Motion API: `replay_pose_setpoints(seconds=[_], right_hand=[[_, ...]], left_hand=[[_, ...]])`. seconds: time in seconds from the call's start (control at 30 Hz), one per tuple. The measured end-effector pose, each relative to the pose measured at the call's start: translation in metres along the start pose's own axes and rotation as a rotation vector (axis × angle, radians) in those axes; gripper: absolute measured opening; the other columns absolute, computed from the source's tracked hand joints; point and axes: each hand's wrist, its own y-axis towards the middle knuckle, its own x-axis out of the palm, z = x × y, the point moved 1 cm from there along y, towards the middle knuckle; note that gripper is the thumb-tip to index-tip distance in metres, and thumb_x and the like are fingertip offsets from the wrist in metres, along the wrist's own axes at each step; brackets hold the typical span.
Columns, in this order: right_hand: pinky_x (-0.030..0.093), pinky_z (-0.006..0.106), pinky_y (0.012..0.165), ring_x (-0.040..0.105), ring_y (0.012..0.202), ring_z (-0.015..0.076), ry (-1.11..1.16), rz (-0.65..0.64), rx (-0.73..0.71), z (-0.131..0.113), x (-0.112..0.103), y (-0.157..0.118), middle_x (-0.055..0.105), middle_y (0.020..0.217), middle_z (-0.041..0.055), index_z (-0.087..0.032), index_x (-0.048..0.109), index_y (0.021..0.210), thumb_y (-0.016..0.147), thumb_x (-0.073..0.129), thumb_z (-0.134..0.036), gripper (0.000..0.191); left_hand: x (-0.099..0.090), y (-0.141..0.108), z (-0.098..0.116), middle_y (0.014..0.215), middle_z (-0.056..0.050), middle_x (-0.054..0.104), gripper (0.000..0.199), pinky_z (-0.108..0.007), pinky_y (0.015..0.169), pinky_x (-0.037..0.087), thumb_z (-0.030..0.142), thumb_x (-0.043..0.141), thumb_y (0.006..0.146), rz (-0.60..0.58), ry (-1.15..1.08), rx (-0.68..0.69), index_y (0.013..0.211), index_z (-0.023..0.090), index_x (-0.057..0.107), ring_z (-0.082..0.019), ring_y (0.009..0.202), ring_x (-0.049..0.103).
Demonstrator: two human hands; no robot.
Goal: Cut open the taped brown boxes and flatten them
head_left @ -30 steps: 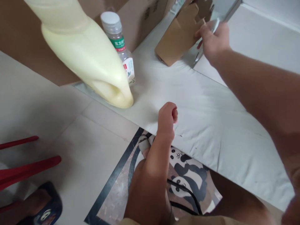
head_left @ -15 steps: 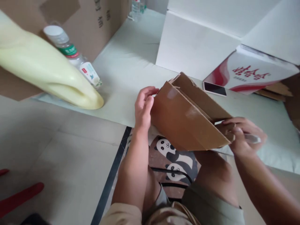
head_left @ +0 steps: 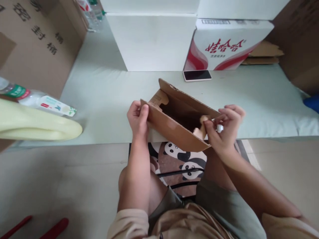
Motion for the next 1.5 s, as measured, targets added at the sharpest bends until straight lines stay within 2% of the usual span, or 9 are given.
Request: replay_pose_setpoints(seconds=[0.1,0.2,0.27,0.47,0.6,0.93,1.1,1.27,1.5], right_hand=[[0.055,0.037,0.067,0.058,0.079,0.0168,0.045,-0.064,0.003,0.013,0.007,0.018,0.055,0.121,0.0078,-0.030,0.054,0.126,0.083,0.073,-0.029,0.047],[0.056,0.039,0.078,0.064,0.092,0.0216,0.110,-0.108,-0.054,0.026,0.019,0.034,0.066,0.102,0.0056,-0.025,0.066,0.103,0.086,0.065,-0.024,0.017],[0.056,0.038,0.079,0.067,0.090,0.0205,0.181,-0.094,-0.052,0.033,0.024,0.035,0.069,0.095,0.0040,-0.025,0.068,0.100,0.091,0.058,-0.022,0.013],[0.059,0.038,0.079,0.072,0.095,0.0208,0.277,0.038,-0.095,0.037,0.011,0.005,0.074,0.107,0.0039,-0.035,0.068,0.121,0.098,0.051,-0.018,0.033],[0.061,0.039,0.077,0.073,0.093,0.0222,0.254,0.081,-0.152,0.045,-0.004,-0.003,0.074,0.107,0.0050,-0.036,0.067,0.128,0.096,0.052,-0.016,0.042],[0.059,0.036,0.069,0.070,0.089,0.0212,0.274,0.036,-0.215,0.054,-0.011,-0.002,0.071,0.107,0.0074,-0.030,0.068,0.131,0.093,0.054,-0.019,0.042],[0.049,0.031,0.053,0.065,0.078,0.0195,0.290,-0.002,-0.320,0.055,-0.013,0.000,0.068,0.107,0.0104,-0.024,0.071,0.126,0.093,0.057,-0.045,0.042],[0.052,0.030,0.056,0.065,0.081,0.0190,0.253,-0.011,-0.309,0.055,-0.014,-0.001,0.068,0.107,0.0098,-0.025,0.071,0.123,0.092,0.060,-0.030,0.034],[0.056,0.033,0.061,0.065,0.084,0.0196,0.261,-0.005,-0.277,0.056,-0.009,-0.005,0.065,0.113,0.0098,-0.027,0.070,0.128,0.097,0.053,-0.037,0.037]], left_hand=[[0.004,0.006,-0.006,0.066,0.003,0.047,0.054,-0.023,0.063,0.042,0.067,0.079,0.072,0.017,-0.023,0.077,0.066,0.021,0.051,-0.010,0.064,0.048],[0.006,0.012,-0.014,0.062,0.005,0.045,0.057,-0.022,0.058,0.038,0.068,0.082,0.068,0.054,-0.014,0.145,0.067,0.020,0.053,-0.008,0.059,0.043],[0.008,0.014,-0.021,0.065,0.005,0.048,0.052,-0.021,0.059,0.039,0.066,0.081,0.071,0.063,0.026,0.179,0.072,0.020,0.058,-0.007,0.059,0.044],[0.021,0.013,-0.047,0.109,-0.002,0.065,0.052,-0.027,0.084,0.055,0.066,0.074,0.080,-0.058,0.179,0.224,0.115,0.029,0.064,-0.016,0.097,0.067],[0.035,0.009,-0.055,0.116,-0.004,0.067,0.046,-0.030,0.087,0.058,0.064,0.065,0.089,-0.138,0.232,0.171,0.118,0.029,0.062,-0.018,0.103,0.070],[0.045,0.003,-0.047,0.104,-0.003,0.070,0.047,-0.030,0.077,0.060,0.067,0.061,0.090,-0.146,0.242,0.071,0.115,0.027,0.063,-0.017,0.089,0.072],[0.039,0.002,-0.048,0.111,-0.004,0.070,0.046,-0.033,0.082,0.060,0.067,0.057,0.093,-0.166,0.251,0.066,0.116,0.028,0.063,-0.019,0.096,0.072],[0.036,0.001,-0.046,0.116,-0.005,0.069,0.044,-0.034,0.086,0.060,0.064,0.059,0.093,-0.185,0.256,0.047,0.118,0.028,0.064,-0.020,0.100,0.072],[0.035,-0.003,-0.035,0.121,-0.004,0.066,0.044,-0.032,0.095,0.056,0.063,0.055,0.096,-0.202,0.302,0.136,0.122,0.028,0.062,-0.020,0.111,0.069]])
